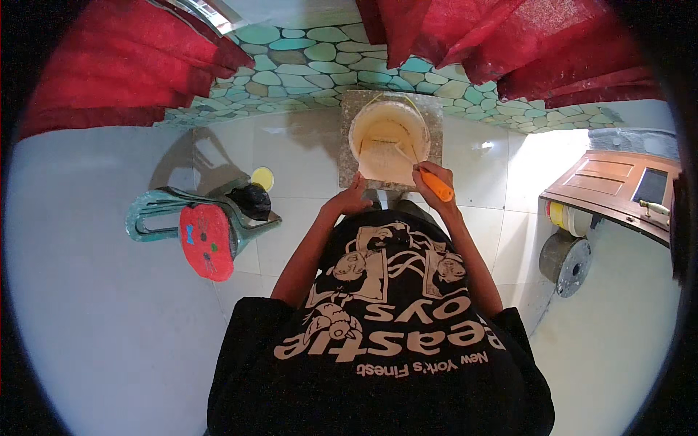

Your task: Painting a wall using a paint roller.

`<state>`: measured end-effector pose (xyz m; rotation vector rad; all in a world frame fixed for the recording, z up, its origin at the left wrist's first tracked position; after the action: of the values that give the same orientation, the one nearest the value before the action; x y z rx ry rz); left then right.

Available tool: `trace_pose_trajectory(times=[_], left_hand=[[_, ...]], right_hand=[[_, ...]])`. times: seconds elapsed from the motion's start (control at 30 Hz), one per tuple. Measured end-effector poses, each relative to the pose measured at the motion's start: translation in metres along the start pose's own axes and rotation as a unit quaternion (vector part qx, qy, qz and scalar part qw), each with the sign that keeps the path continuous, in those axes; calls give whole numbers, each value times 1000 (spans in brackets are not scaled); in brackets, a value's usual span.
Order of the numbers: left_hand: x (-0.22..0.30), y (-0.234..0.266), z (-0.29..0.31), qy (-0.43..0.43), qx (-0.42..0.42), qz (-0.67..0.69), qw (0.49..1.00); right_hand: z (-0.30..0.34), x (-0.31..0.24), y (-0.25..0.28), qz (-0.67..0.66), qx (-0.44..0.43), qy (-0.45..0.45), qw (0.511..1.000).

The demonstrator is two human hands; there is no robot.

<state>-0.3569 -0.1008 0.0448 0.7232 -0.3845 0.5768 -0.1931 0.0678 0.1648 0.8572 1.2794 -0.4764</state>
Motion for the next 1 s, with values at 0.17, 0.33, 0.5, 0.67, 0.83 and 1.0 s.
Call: trace_pose_trajectory(times=[0.17,0.33,0.5,0.67,0.83,1.0], left_hand=[[-5,-5,-3,2,6,0,1000],[-6,-6,-4,5,9,10,1000],[-7,-8,-6,-6,25,4,1000],[-8,-10,-8,5,12,3,1000],[-5,-9,-8,5,9,-7,1000],[-5,-8,-6,8,11,1,1000]], right_hand=[[-1,-1,-1,-4,0,26,1000],[-3,4,0,-1,-5,14,1000],[-3,3,-2,-15,4,16,1000],[-2,-2,-3,-32,-19,26,999],[0,0,-2,-28,-12,21,999],[-2,-3,-5,-22,-11,19,1000]])
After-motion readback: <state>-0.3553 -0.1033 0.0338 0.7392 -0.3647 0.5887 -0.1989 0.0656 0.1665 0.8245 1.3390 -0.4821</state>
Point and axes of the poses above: each hand's wrist, its own z-axis away from the middle knuckle, its own y-axis out of the back of the hand, x = y × z, the point moved 6 cm from there along -z, towards the middle knuckle, and after that the axes turned 14 degrees about -z, right-handed, at the moved point
